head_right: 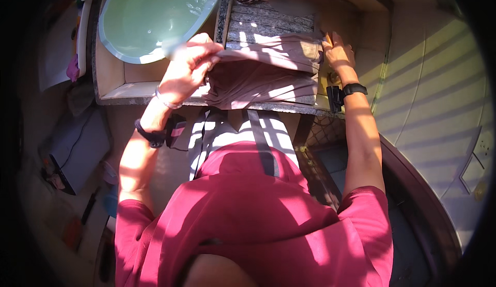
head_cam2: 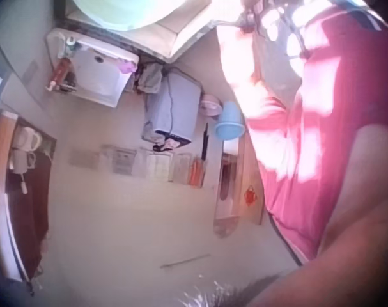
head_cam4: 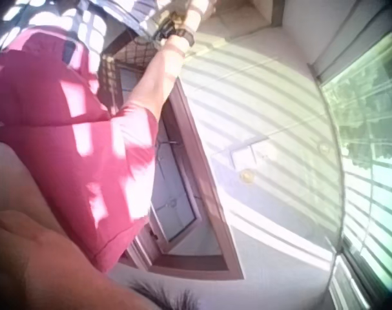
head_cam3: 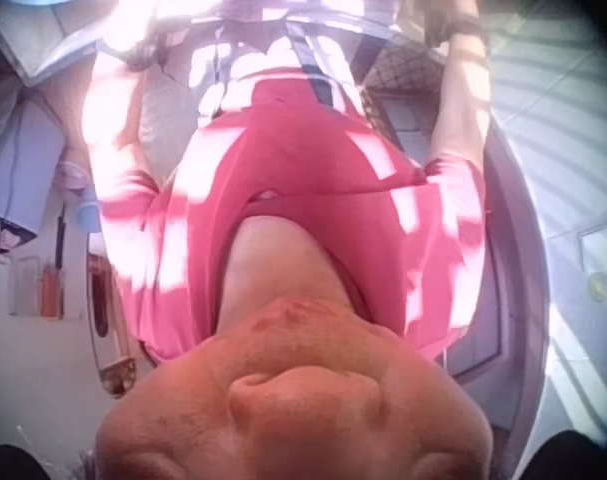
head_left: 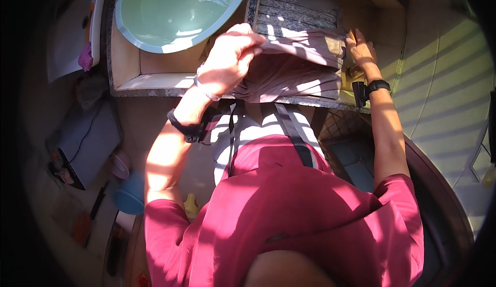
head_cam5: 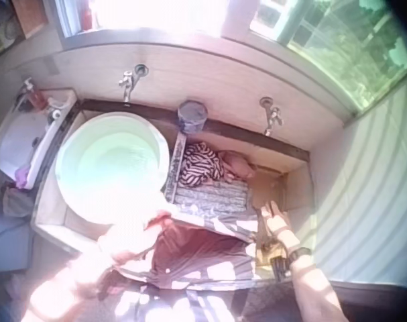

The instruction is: The person scrubs a brown garment with a brush on a washboard, then places it into a basin of water. They add a striped garment to the basin, agitate both items, and rinse their hands under a tap. The person then moves the basin to the floor and cleans the washboard.

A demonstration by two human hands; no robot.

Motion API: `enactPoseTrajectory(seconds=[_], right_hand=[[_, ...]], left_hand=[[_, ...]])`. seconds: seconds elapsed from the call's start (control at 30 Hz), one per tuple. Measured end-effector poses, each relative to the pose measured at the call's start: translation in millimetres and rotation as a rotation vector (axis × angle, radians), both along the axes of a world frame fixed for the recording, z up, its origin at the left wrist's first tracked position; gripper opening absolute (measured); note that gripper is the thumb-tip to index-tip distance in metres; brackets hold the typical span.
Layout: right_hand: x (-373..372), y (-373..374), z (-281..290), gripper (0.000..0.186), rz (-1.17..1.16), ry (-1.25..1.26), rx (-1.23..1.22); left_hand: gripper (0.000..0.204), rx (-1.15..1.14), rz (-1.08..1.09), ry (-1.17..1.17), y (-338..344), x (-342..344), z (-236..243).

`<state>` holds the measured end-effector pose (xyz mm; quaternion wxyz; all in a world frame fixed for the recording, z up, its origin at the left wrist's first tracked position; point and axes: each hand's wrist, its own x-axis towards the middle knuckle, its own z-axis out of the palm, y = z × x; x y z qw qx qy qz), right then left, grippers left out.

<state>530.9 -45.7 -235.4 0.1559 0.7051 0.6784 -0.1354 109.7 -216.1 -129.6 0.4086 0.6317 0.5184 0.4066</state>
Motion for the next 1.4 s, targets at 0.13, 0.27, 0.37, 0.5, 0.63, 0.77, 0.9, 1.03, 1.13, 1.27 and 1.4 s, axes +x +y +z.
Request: enactPoseTrajectory(seconds=[0.13,0.27,0.37,0.5,0.63,0.77,0.9,1.03,1.13,1.27,1.4], right_hand=[[14.2,6.8,22.8,0.07,-0.218,0.607,0.25],[-60.6,-59.4,70.9,0.071,-0.322,0.654,0.277],[-93.7,-112.9,52.2,0.068,-0.033,0.566,0.236],[-109.1,-164.3,34.0,0.064,0.184,0.475,0.169],[-109.1,-160.4,19.9,0.058,0.205,0.361,0.119],[-109.6,-147.1,24.8,0.059,0.197,0.425,0.002],[-67.0,-109.0,19.3,0.055,0.131,0.309,0.041],[-28.4,-58.9,46.5,0.051,-0.23,0.234,0.121],[-58.6,-87.3,49.9,0.06,0.021,0.674,-0.009],[-87.7,-146.4,20.7,0.076,0.334,0.762,-0.099],[-80.6,-129.7,22.9,0.059,0.446,0.677,0.186]], left_hand=[[0.015,0.156,0.236,0.22,98.5,-19.2,21.8],[0.016,0.199,0.317,0.664,98.4,-30.5,10.8],[0.017,-0.015,0.152,0.528,41.2,-25.9,-10.6],[0.025,-0.266,-0.013,0.63,-75.4,-2.3,-62.8],[0.049,-0.112,0.267,0.431,-106.2,22.2,-108.8],[0.047,-0.272,0.222,0.451,-93.5,17.0,-110.2],[0.039,-0.06,0.088,0.338,-75.8,8.7,-65.0],[0.022,-0.277,0.046,0.006,-44.1,6.6,-25.7],[0.018,-0.293,0.432,-0.048,-26.7,-15.9,-53.5],[0.03,-0.1,0.428,0.243,-15.6,-49.6,-90.8],[0.031,-0.396,0.365,0.103,-17.5,-27.1,-44.2]])
